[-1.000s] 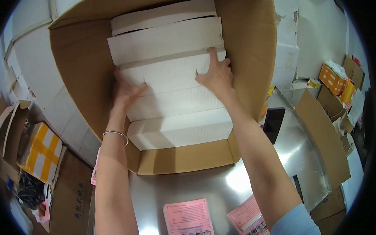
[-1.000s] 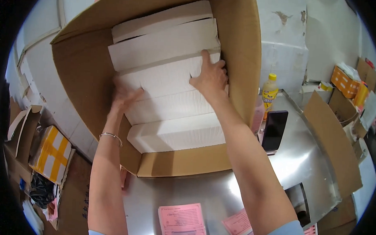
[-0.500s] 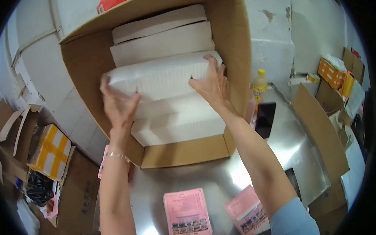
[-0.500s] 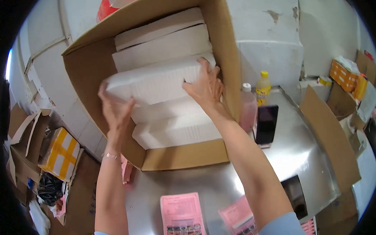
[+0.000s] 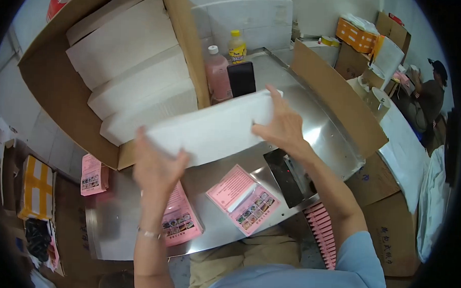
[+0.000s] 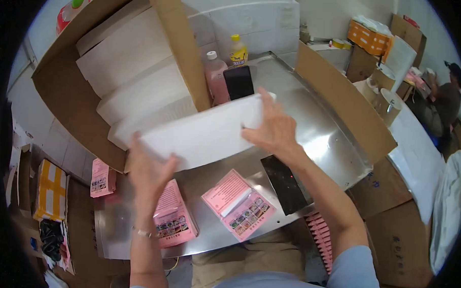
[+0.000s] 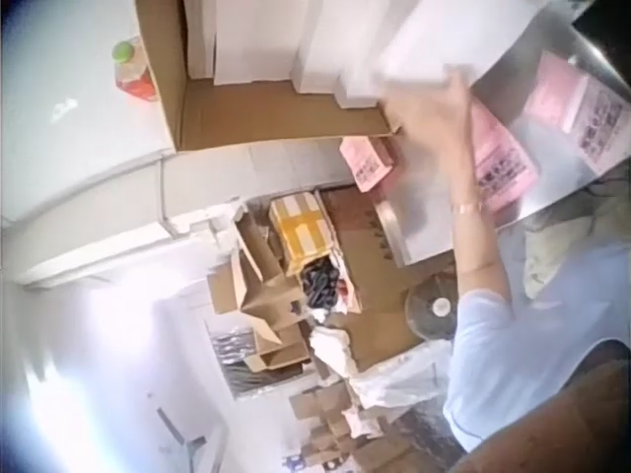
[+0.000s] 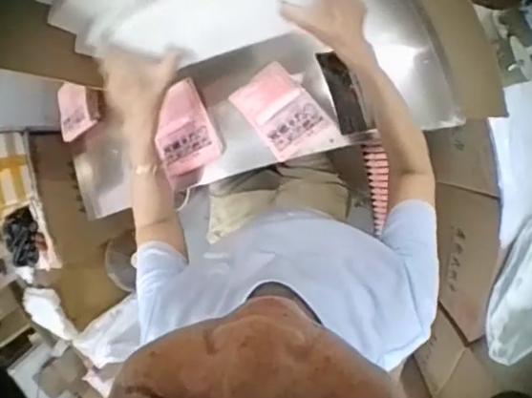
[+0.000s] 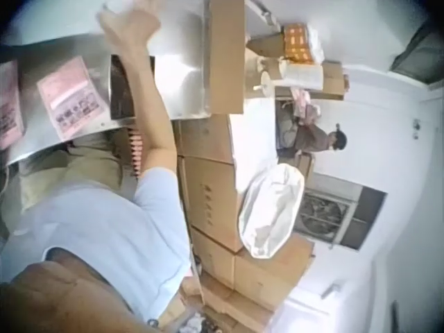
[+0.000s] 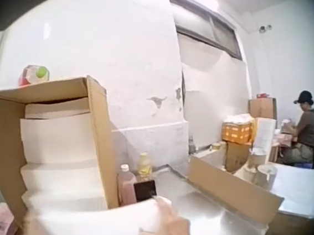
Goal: The recorder is processing and packaging small pink tissue or wipe packets using a manual machine and clear plastic bags in a warehouse setting.
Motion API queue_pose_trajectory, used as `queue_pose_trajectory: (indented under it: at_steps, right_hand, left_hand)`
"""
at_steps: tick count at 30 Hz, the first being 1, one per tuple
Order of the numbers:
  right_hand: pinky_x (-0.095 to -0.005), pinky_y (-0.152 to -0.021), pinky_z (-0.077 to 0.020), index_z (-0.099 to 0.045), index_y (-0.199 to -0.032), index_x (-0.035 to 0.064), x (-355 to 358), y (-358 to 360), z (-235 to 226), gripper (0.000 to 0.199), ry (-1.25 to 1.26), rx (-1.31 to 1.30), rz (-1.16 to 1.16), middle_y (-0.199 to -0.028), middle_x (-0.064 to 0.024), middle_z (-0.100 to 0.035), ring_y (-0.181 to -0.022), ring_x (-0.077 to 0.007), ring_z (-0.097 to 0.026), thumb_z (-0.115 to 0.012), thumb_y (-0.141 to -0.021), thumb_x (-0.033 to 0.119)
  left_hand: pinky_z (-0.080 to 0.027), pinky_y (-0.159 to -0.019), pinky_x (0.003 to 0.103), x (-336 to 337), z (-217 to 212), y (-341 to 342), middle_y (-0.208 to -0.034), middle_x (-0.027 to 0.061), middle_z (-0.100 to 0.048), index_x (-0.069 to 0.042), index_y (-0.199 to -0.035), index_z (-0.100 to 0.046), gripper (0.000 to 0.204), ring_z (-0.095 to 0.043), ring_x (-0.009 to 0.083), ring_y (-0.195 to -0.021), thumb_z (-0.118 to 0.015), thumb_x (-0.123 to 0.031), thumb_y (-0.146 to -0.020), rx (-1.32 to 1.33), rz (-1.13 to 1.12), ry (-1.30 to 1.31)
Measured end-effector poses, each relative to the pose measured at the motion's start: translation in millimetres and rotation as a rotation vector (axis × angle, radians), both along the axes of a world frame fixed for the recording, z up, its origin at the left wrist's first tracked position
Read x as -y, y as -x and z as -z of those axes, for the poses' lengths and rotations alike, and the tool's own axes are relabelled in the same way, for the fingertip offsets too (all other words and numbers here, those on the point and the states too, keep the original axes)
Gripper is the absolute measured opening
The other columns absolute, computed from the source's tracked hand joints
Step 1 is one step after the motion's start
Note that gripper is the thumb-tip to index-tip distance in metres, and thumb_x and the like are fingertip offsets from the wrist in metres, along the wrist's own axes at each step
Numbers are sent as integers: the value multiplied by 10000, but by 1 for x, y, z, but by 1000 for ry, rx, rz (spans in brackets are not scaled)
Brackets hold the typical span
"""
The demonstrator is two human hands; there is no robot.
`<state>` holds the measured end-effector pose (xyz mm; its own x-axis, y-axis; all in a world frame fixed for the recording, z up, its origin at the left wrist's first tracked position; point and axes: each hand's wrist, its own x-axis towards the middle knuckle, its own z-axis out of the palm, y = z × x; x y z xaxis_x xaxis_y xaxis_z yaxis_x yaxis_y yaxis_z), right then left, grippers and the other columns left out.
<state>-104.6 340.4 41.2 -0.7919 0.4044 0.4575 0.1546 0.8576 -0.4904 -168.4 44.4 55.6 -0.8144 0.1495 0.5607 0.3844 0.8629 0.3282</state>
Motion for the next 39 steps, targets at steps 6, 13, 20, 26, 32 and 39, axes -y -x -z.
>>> queue_pose_trajectory:
  at_steps: [6,13,20,26,32,39]
  right_hand:
    - [-500,-884,-532,-553,-1408,140,-75,-20,30,834,-63,441,27,-1314,-292,-548,-1059,-425,-639,-779,-705,529]
    - [-488,-970,-493,-623,-1279,143,-105,-47,97,671,-93,-174,-346,-1399,-306,-431,-1213,-432,-538,-830,-700,413]
    - [-501,-998,-459,-523,-1185,67,-65,-35,96,638,-172,-147,-105,-1311,-304,-421,-1217,-488,-476,-804,-638,236]
    - [-550,-1024,-410,-526,-1154,63,-80,-38,94,636,-71,-243,-131,-1303,-308,-421,-1206,-508,-442,-807,-608,224]
    - [-556,-1049,-389,-587,-1146,63,-131,-80,45,600,-886,-129,244,-1393,-286,-440,-1291,-445,-455,-792,-592,169]
    - [-510,-1112,-393,-372,-1489,46,-52,-33,85,925,-35,39,-476,-1491,-318,-350,-1374,-484,-388,-828,-733,324]
  left_hand:
    - [-464,-1030,485,-51,4,18,-1439,366,-426,-28,-1543,-249,997,-508,450,-1304,-611,-597,-808,881,119,256]
    - [-419,-1081,508,-45,50,13,-1521,374,-268,-77,-1557,-309,861,-451,532,-1308,-599,-495,-862,552,199,99]
    - [-447,-1037,512,-42,49,19,-1466,381,-341,-43,-1533,-338,818,-492,547,-1250,-606,-426,-861,492,245,100]
    - [-446,-1052,468,-30,49,18,-1454,362,-403,36,-1555,-161,983,-514,466,-1285,-682,-435,-867,504,221,-151]
    - [-506,-974,392,-1,28,12,-1251,344,-612,102,-1519,-208,1024,-643,404,-1152,-748,-438,-838,538,150,-269]
    - [-495,-986,416,-21,53,21,-1246,351,-608,57,-1511,-268,938,-629,415,-1166,-713,-363,-799,708,287,-309]
